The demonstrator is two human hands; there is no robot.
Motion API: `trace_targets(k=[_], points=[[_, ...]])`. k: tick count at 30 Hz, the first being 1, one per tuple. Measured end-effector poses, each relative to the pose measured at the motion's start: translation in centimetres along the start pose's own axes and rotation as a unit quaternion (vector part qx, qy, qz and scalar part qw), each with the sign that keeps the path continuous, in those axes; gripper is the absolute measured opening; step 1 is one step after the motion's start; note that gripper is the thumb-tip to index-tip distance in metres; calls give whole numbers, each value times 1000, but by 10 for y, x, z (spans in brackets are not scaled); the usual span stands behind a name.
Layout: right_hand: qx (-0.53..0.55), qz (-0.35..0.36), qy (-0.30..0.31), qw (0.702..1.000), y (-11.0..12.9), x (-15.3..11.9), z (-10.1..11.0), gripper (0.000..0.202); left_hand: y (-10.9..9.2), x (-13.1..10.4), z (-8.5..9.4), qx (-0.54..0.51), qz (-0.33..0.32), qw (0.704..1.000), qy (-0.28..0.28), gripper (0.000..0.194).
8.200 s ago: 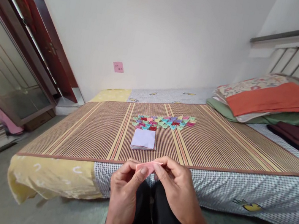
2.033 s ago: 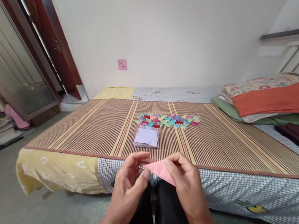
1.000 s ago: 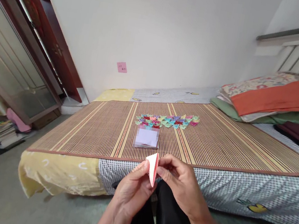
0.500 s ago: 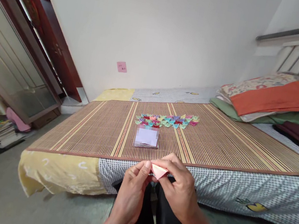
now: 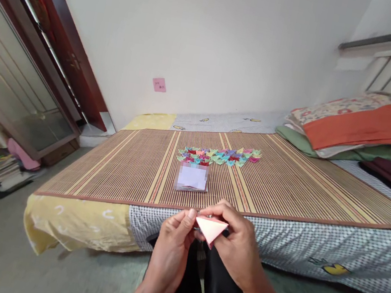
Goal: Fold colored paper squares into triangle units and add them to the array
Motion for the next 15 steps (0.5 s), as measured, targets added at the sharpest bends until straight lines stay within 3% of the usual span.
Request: trace_targets(k=[6, 15], points=[[-56, 75, -29, 995, -6, -1, -7, 17, 7, -3, -2, 46, 16, 999, -16, 38], [-223, 158, -54, 960, -17, -1, -10, 18, 7, -3, -2, -73, 86, 993, 28, 30]])
Point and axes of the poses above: each hand's wrist, its own x-axis towards the middle knuckle, its own z-axis out of the back of the hand, y = z × x, the point moved 1 cm from there along x, towards the middle knuckle, and after that the axes turned 7 degrees about y, right-handed, at the moved point
